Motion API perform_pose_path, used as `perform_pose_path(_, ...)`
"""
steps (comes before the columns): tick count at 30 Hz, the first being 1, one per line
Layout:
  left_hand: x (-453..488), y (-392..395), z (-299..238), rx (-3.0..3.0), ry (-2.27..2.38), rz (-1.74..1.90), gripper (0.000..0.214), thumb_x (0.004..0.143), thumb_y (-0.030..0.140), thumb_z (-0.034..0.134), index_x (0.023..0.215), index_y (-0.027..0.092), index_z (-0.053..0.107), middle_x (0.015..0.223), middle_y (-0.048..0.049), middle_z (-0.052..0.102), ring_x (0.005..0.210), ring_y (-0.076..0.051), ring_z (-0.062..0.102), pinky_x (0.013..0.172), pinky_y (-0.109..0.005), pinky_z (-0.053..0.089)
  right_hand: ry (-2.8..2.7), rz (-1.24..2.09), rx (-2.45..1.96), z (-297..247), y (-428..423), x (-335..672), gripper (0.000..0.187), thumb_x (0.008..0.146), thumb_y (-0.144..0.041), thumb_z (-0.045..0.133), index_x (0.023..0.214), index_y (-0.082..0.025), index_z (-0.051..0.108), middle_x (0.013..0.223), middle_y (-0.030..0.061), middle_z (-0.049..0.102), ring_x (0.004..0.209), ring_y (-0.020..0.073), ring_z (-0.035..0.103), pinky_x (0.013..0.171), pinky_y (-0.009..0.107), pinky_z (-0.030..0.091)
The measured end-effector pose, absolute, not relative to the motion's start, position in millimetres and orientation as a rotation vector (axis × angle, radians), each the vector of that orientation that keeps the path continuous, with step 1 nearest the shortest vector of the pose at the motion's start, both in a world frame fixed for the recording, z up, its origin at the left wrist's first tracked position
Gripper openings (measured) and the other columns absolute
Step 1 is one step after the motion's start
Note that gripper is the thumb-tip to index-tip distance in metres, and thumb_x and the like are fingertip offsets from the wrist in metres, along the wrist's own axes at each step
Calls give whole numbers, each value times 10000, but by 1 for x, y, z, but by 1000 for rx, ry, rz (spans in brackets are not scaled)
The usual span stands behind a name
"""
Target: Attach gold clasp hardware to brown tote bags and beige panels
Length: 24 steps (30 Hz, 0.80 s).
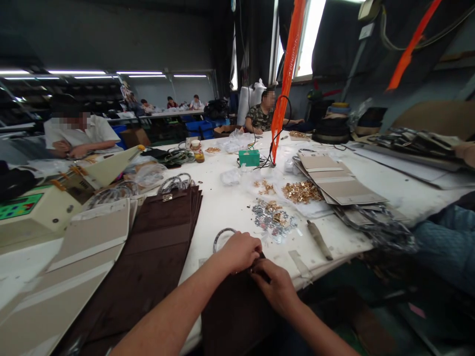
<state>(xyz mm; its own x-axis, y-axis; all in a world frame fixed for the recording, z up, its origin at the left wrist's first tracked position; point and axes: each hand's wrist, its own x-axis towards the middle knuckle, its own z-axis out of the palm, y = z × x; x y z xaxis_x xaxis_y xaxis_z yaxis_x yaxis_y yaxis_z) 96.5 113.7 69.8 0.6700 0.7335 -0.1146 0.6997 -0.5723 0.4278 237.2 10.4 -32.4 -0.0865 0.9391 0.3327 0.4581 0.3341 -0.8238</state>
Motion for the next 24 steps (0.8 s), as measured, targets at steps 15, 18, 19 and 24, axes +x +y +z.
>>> perform_pose_path(15,64,101,41,2119,1600,232,252,808,412,692,969,219,697,961,-70,748,896,-254,681,764,-321,442,-979,1200,-1274,-17,37,256,411,767,-552,791,845,-160,695,727,49,732,696,214,737,565,267,567)
perform_pose_path(18,64,104,36,2082,1592,187,283,750,396,728,954,201,701,904,-72,745,835,-252,679,703,-310,428,-1010,1185,-1274,-17,37,258,412,760,-541,794,893,-166,688,748,39,729,682,212,739,542,260,555)
perform_pose_path(19,65,107,35,2062,1580,175,277,731,383,737,928,192,703,870,-70,740,806,-249,676,675,-305,420,-1034,1164,-1286,-18,37,258,392,769,-523,784,915,-172,686,760,37,731,677,213,738,536,262,550)
perform_pose_path(24,65,114,34,1941,1437,153,196,732,346,718,817,170,710,738,-32,708,686,-202,651,566,-267,390,-1325,929,-1405,-21,32,265,195,850,-357,684,962,-205,729,802,46,755,719,221,723,655,320,566)
